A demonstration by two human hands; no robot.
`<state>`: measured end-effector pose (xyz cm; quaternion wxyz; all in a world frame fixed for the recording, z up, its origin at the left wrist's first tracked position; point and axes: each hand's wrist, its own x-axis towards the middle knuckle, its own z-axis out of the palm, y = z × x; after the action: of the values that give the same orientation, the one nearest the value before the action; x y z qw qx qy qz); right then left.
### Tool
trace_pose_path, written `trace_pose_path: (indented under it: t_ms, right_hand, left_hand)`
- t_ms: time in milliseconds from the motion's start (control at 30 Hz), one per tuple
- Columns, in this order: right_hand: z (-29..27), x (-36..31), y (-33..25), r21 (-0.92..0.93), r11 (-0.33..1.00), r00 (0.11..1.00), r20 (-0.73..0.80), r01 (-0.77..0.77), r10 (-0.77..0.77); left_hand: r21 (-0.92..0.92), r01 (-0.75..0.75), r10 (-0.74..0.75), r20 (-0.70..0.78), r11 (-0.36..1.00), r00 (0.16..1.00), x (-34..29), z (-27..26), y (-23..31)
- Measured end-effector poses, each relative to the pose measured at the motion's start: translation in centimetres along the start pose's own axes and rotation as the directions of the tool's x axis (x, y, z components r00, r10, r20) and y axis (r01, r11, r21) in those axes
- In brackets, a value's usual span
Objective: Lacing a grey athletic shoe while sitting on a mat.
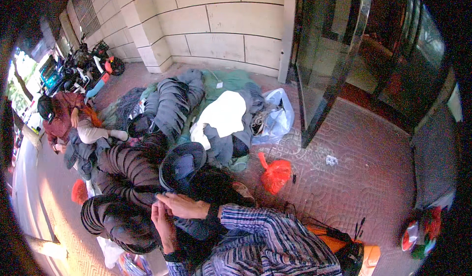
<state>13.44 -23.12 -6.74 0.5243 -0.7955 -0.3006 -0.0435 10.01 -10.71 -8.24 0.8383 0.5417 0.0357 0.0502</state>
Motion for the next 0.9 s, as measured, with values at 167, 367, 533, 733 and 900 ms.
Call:
trace_pose_path:
  t_ms: [167, 367, 533, 733, 900]
  right_hand:
    - [-0.6, 0.5, -0.5, 0.047, 0.998, 0.989, 0.146, -0.032, 0.025]
    - [-1.9, 0.3, -0.5, 0.270, 0.946, 0.983, 0.102, -0.178, 0.156]
    - [-2.4, 0.6, 0.6, 0.144, 0.989, 0.997, 0.073, -0.015, 0.005]
    - [-2.9, 1.6, 0.8, -0.096, 0.976, 0.966, 0.190, 0.196, -0.175]
    - [-2.9, 0.9, -0.9, -0.283, 0.939, 0.910, -0.302, 0.198, -0.283]
  left_hand:
    - [-0.016, -0.010, 0.009, -0.040, 1.000, 0.999, 0.1, 0.7, 0.2]
    - [-0.238, 0.115, -0.142, -0.101, 0.964, 0.985, -0.3, 0.4, 1.4]
    - [0.008, 0.282, -0.281, 0.099, 0.959, 0.955, -0.1, -0.5, 1.8]
    - [0.152, 0.237, -0.258, 0.134, 0.960, 0.957, -0.3, -0.6, 1.4]
    - [0.167, 0.159, -0.139, -0.122, 0.973, 0.983, -0.1, 0.2, -0.1]
